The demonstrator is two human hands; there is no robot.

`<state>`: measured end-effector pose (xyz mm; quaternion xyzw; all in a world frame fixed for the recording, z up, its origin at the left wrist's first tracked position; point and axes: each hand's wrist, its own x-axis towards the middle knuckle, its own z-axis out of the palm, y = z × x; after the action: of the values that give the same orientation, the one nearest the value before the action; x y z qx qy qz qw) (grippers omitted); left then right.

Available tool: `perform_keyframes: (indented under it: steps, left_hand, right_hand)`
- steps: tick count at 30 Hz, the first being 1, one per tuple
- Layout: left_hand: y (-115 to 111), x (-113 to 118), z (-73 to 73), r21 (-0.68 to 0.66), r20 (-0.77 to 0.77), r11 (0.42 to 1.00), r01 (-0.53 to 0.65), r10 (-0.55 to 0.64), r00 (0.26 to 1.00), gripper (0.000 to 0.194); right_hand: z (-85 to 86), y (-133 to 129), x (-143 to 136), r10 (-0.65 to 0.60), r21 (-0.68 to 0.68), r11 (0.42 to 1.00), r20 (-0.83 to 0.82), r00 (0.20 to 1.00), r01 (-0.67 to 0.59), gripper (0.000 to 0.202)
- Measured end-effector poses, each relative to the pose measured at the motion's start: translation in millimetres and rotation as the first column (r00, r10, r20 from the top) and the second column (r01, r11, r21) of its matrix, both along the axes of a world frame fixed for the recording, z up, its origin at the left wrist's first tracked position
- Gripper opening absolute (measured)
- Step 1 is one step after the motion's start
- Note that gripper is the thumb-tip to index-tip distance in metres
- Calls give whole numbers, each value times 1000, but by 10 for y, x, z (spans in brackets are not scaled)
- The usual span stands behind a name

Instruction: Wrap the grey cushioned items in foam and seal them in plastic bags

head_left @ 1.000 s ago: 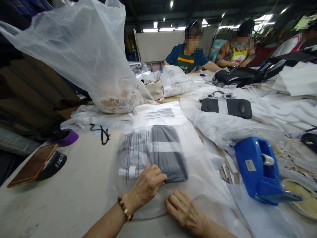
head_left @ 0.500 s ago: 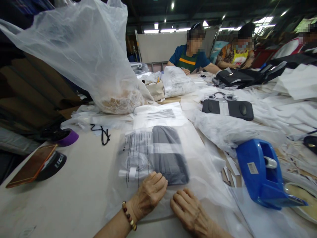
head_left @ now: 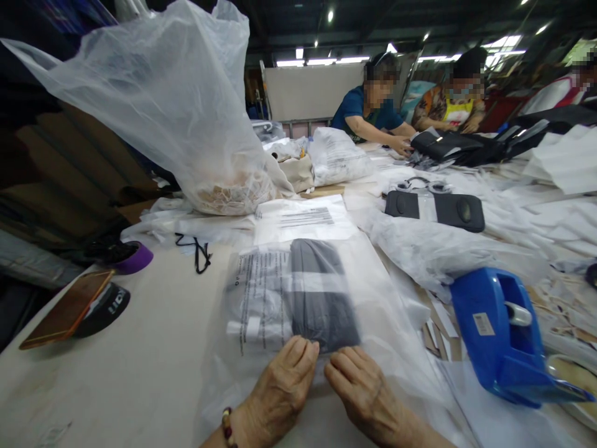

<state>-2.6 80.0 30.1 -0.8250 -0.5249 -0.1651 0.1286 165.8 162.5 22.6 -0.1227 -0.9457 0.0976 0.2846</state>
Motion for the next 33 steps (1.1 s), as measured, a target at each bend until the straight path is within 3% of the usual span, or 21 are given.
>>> perform_keyframes:
  steps: [5, 11, 14, 18, 22, 27, 33]
  left_hand:
    - [6, -15, -71, 127, -32, 992, -23, 27, 999, 39]
    - [47, -59, -35, 95, 70, 995, 25, -32, 997, 36]
    - [118, -70, -2, 50, 160, 998, 33, -40, 986, 32]
    - [218, -64, 45, -59, 236, 995, -77, 88, 968, 37]
    - [285, -42, 52, -118, 233, 975, -189, 212, 949, 32]
    - [351, 34, 63, -202, 197, 927, -315, 354, 914, 20]
    - [493, 109, 159, -292, 115, 832, -471, 520, 846, 20]
  right_hand:
    - [65, 81, -9, 43, -54, 998, 69, 997, -39, 38]
    - [32, 243, 79, 82, -77, 994, 73, 994, -77, 34]
    - [6, 329, 124, 70, -193, 979, 48, 996, -60, 28]
    - [43, 415, 124, -2, -401, 914, 148, 989, 62, 26]
    - [148, 469, 60, -53, -475, 857, 302, 952, 199, 19]
    - [251, 503, -37, -102, -460, 821, 465, 880, 338, 23]
    - [266, 532, -151, -125, -365, 830, 616, 778, 422, 20]
